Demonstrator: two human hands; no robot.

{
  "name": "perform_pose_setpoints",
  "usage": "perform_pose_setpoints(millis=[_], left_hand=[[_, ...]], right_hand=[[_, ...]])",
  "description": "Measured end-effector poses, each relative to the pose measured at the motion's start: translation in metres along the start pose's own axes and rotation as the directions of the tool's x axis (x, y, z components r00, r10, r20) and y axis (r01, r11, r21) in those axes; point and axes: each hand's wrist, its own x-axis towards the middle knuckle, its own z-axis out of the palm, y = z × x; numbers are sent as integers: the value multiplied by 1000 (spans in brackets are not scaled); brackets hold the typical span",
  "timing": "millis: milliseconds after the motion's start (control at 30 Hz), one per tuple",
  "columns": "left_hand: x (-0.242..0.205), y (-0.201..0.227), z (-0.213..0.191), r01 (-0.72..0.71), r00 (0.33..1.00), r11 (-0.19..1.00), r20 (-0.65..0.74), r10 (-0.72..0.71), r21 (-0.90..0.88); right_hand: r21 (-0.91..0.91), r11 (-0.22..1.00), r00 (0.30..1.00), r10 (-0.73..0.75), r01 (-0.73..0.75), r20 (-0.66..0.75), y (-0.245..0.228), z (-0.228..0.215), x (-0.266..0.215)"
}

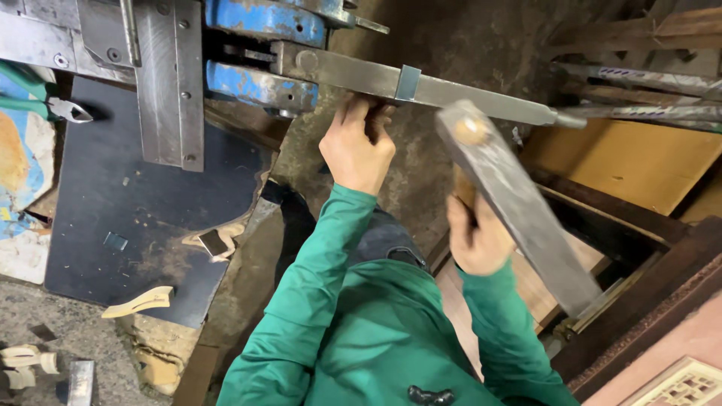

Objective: The person assembles small wooden and metal components using a hammer and a manual press. They repeatedly position pieces, strike them with a hammer, and operate the press to shape or join the parts.

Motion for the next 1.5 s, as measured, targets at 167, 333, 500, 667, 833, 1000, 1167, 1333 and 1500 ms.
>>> perform_pose_setpoints(millis=[167, 333, 500, 667, 833, 1000, 1167, 1333, 1500], left_hand=[[0, 5, -1, -23, 1000, 1000, -7, 23, -14], [-2, 0, 0, -34, 999, 999, -18, 34, 15], [0, 1, -2, -57, 998, 998, -23, 57, 20], [-2, -2, 1, -16, 1000, 999, -4, 16, 29], [-5, -4, 1, -47, 999, 997, -18, 48, 65], [-2, 1, -2, -24, 1000, 998, -3, 24, 51], [-9, -6, 5, -22, 1000, 995, -16, 24, 93], [1, 4, 0, -52, 997, 994, -43, 56, 96], [-7, -8, 6, -19, 998, 997, -54, 23, 70]], right_hand=[[131, 975, 978, 160, -177, 132, 0, 21, 21], [294, 941, 983, 182, -167, -24, -5, -3, 0], [-79, 987, 989, -142, 138, -42, -13, 23, 25], [362, 872, 943, 324, -330, 78, -18, -11, -3], [208, 974, 996, 92, -85, -22, -7, 32, 5], [55, 991, 993, 121, -121, -1, -11, 3, -2], [-17, 999, 997, -41, 40, -69, 0, 14, 9], [269, 958, 995, 100, -100, 16, -8, 2, 25], [210, 951, 974, 225, -226, 27, -2, 21, 8]])
